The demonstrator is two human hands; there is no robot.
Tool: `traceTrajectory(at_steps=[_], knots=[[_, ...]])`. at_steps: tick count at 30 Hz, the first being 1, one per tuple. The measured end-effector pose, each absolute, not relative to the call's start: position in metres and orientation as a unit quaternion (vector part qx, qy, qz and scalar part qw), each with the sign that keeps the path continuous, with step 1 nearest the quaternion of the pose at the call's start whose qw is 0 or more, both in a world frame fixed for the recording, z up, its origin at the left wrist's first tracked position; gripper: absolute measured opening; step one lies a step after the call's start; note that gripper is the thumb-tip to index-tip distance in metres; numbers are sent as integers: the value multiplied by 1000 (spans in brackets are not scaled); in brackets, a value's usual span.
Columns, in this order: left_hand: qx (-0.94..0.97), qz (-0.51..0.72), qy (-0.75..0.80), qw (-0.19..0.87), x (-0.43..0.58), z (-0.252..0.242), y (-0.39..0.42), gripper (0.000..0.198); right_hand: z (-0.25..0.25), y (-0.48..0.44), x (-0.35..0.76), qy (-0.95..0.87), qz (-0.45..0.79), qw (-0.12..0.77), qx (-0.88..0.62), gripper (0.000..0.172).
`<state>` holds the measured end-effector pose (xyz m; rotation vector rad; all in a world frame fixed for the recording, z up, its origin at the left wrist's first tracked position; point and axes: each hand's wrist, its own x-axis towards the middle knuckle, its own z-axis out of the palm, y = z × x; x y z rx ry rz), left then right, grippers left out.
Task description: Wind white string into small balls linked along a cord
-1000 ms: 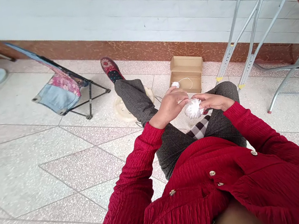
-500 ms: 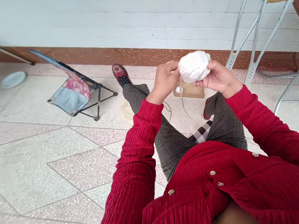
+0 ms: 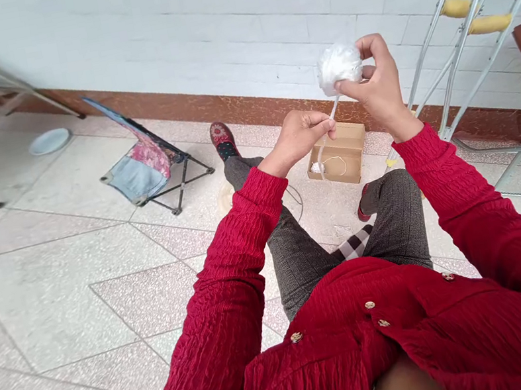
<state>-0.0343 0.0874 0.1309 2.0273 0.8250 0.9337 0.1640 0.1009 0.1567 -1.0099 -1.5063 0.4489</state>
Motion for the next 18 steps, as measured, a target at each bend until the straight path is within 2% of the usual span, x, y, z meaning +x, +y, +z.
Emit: traceTrajectory(at_steps=[2, 5, 9, 12, 14, 18], knots=[[800, 350, 318, 370, -36, 136, 89, 30, 159, 104, 167, -684, 141, 557, -449, 46], [807, 346, 320, 357, -42, 142, 92, 28, 154, 112, 180, -735, 186, 478, -444, 45], [815, 360, 328, 314, -47, 145, 97, 24, 139, 112, 197, -744, 409, 337, -407, 40], [827, 369, 312, 288, -46, 143, 97, 21, 127, 99, 203, -681, 588, 246, -362, 37], [829, 378, 297, 286, -43, 141, 96, 21, 122, 88, 203, -628, 657, 257, -328, 41], [813, 399, 301, 299, -38, 138, 99, 23, 128, 70, 196, -563, 676, 372, -298, 55]])
